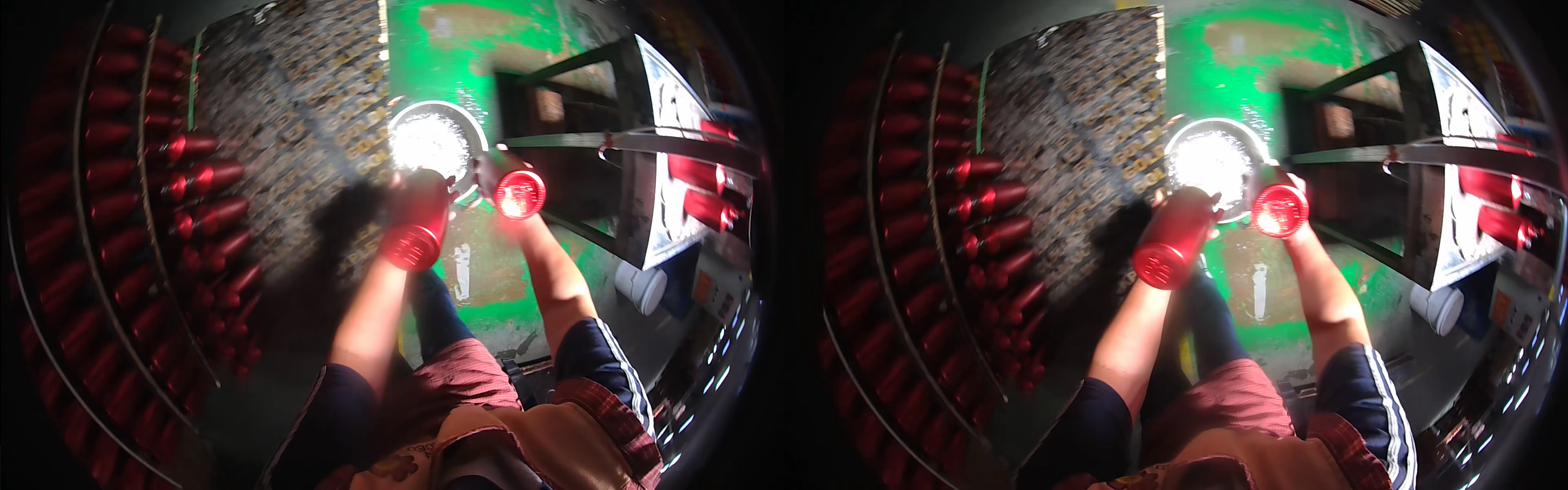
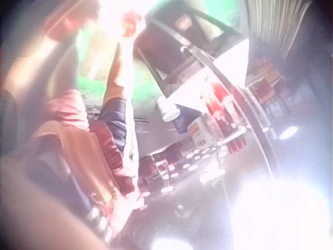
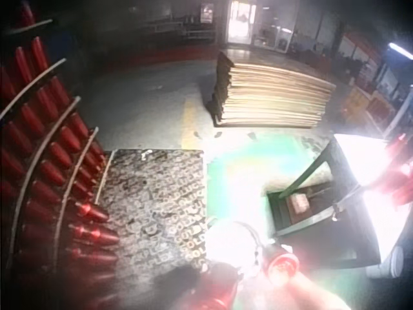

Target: The person repeatedly picks up red cylindrical cans, dips their openings into a metal bowl containing a white substance, and places them onto a metal tray. The person also briefly handles a plastic bottle and a white cup.

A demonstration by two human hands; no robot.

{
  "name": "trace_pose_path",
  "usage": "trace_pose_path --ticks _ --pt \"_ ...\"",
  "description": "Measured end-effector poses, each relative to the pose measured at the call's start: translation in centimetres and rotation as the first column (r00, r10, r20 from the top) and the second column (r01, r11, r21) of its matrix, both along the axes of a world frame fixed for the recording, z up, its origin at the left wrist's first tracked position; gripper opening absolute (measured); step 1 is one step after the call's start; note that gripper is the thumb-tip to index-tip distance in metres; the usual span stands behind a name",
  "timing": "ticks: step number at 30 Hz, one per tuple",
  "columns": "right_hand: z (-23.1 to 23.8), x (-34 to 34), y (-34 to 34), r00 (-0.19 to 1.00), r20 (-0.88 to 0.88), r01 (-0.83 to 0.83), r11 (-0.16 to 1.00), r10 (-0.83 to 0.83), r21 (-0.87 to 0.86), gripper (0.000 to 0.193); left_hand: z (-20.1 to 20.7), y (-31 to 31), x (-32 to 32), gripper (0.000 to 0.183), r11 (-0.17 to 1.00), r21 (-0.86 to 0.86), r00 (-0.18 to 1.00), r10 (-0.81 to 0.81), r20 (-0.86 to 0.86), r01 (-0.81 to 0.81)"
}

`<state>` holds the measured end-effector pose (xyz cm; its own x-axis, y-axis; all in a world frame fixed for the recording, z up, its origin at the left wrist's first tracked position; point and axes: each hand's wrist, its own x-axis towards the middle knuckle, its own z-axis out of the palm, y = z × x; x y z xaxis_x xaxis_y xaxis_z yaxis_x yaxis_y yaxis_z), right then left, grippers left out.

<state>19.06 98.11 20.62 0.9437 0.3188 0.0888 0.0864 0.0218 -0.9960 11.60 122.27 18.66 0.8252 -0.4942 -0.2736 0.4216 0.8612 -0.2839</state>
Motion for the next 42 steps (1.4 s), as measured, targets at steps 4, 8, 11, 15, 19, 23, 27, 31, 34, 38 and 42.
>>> trace_pose_path --ticks 4,8,11,15,19,23,27,31,34,38,42 --pt "0.6 -0.8 1.7 0.570 -0.814 0.584 0.752 -0.110 0.307 0.047 2.1 7.7 -5.1 0.043 0.668 0.745 0.990 0.099 -0.101 0.009" --pt "1.9 0.0 7.1 0.800 -0.548 0.442 0.859 -0.247 0.258 0.061 3.6 16.4 -7.2 0.034 -0.031 0.998 0.985 0.157 0.065 -0.061" --pt "2.1 0.3 13.3 0.980 0.087 0.197 0.922 -0.177 -0.333 0.050 2.3 18.2 -4.7 0.038 -0.712 0.637 0.927 -0.053 0.371 -0.295" --pt "-1.1 0.2 21.8 0.918 0.391 0.196 0.780 0.067 -0.594 0.047 -0.7 19.0 -1.4 0.042 -0.885 0.370 0.925 -0.150 0.349 -0.282" --pt "-4.5 0.1 25.0 0.900 0.408 0.170 0.744 0.149 -0.646 0.046 -3.0 19.6 -1.0 0.044 -0.912 0.342 0.954 -0.139 0.264 -0.227" --pt "-4.4 -0.7 25.2 0.902 0.355 0.157 0.580 0.245 -0.799 0.048 -3.2 19.6 -3.0 0.044 -0.877 0.402 0.960 -0.197 0.197 -0.263" --pt "-1.1 -1.4 25.6 0.838 0.450 0.244 0.524 0.310 -0.816 0.053 -1.1 20.1 -8.1 0.039 -0.814 0.530 0.968 -0.153 0.200 -0.238" --pt "2.2 -5.1 28.0 0.830 0.461 0.036 0.796 0.313 -0.605 0.051 2.2 22.1 -19.5 0.036 -0.712 0.701 0.945 0.205 0.255 -0.035" --pt "2.6 -12.6 32.9 0.781 0.306 -0.327 0.774 0.544 -0.543 0.049 3.7 25.4 -30.5 0.039 -0.789 0.555 0.860 0.452 0.236 0.263" --pt "1.0 -22.3 42.6 0.555 0.259 -0.658 0.607 0.791 -0.446 0.063 3.0 28.3 -42.3 0.045 -0.823 0.166 0.830 0.557 0.046 0.543" --pt "-2.4 -26.3 51.4 0.556 0.303 -0.547 0.615 0.774 -0.568 0.067 -0.4 30.3 -46.2 0.049 -0.853 0.154 0.866 0.484 -0.123 0.499"
